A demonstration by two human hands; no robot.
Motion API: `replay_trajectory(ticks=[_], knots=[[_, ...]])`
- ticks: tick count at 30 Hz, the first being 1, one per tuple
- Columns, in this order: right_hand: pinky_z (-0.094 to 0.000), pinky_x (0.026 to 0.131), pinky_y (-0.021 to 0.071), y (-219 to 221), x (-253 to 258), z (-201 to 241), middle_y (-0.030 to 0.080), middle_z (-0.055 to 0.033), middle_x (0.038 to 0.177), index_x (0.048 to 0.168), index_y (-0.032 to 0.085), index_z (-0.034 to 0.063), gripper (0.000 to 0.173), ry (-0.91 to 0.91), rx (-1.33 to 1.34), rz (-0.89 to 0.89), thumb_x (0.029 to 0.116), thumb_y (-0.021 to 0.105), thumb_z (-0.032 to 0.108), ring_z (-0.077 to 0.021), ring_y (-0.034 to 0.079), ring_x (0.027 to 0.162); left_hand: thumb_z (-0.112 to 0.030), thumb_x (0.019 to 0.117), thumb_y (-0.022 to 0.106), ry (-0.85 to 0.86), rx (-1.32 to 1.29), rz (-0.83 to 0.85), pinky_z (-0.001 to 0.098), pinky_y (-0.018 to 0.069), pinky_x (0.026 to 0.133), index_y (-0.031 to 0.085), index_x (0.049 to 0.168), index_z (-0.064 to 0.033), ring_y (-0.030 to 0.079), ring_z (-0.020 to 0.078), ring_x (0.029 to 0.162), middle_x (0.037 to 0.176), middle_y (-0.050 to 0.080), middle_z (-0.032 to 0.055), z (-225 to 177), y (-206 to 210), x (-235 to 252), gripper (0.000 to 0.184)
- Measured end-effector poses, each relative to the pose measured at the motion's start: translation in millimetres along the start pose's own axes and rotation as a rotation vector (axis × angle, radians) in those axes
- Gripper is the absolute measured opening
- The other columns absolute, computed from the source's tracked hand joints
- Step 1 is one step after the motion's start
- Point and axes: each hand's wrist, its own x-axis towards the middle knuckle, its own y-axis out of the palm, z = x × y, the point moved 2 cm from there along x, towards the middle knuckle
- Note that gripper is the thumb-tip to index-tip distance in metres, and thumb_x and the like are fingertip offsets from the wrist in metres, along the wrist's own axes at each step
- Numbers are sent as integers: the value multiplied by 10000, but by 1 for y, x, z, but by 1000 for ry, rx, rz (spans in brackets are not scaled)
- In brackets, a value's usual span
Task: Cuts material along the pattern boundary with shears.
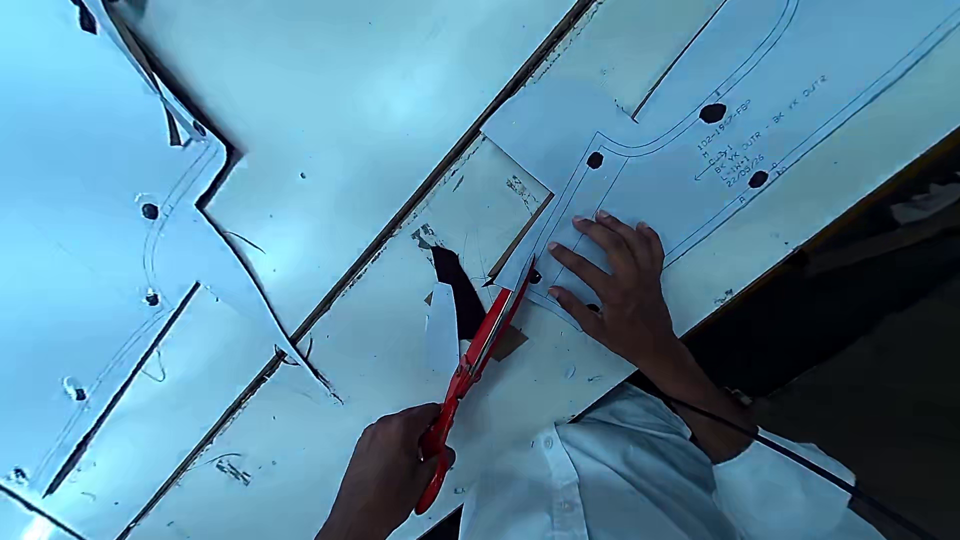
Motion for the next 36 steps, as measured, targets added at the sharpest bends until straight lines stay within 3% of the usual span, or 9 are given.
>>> replay_trajectory(ticks=[8,14,22,32,36], knots=[[-631,1187,165,1,-1,0,533,-83,1515,1382,651,300,440,1,9,4,1021,514,512,-338,376,1476,-170,769,732,3,-55,3,396,563,590,760,975,-111,665,152,611,754,716,2,3,2,1,216],[-623,1194,156,1,-2,0,531,-74,1519,1375,659,306,433,-1,16,5,1020,520,511,-335,370,1479,-170,811,739,-74,-44,80,440,582,666,754,1063,-113,693,187,697,854,738,28,-3,-3,3,259],[-624,1191,172,-1,-1,0,537,-65,1519,1370,661,313,433,2,24,11,1021,510,520,-331,372,1483,-151,778,748,-16,-28,10,442,575,613,759,1018,-92,688,199,647,818,739,37,-10,-2,5,247],[-622,1189,164,0,0,0,540,-73,1514,1368,661,315,440,10,17,21,1021,503,534,-338,369,1482,-153,777,734,-7,-52,-14,371,558,578,757,953,-106,662,141,605,755,721,-1,-9,-2,5,183],[-622,1193,151,-1,-1,0,521,-75,1528,1383,649,320,444,12,16,29,1020,505,532,-336,348,1492,-170,802,732,-63,-76,55,370,576,623,759,1021,-120,679,128,656,837,745,-10,-7,-4,5,226]])
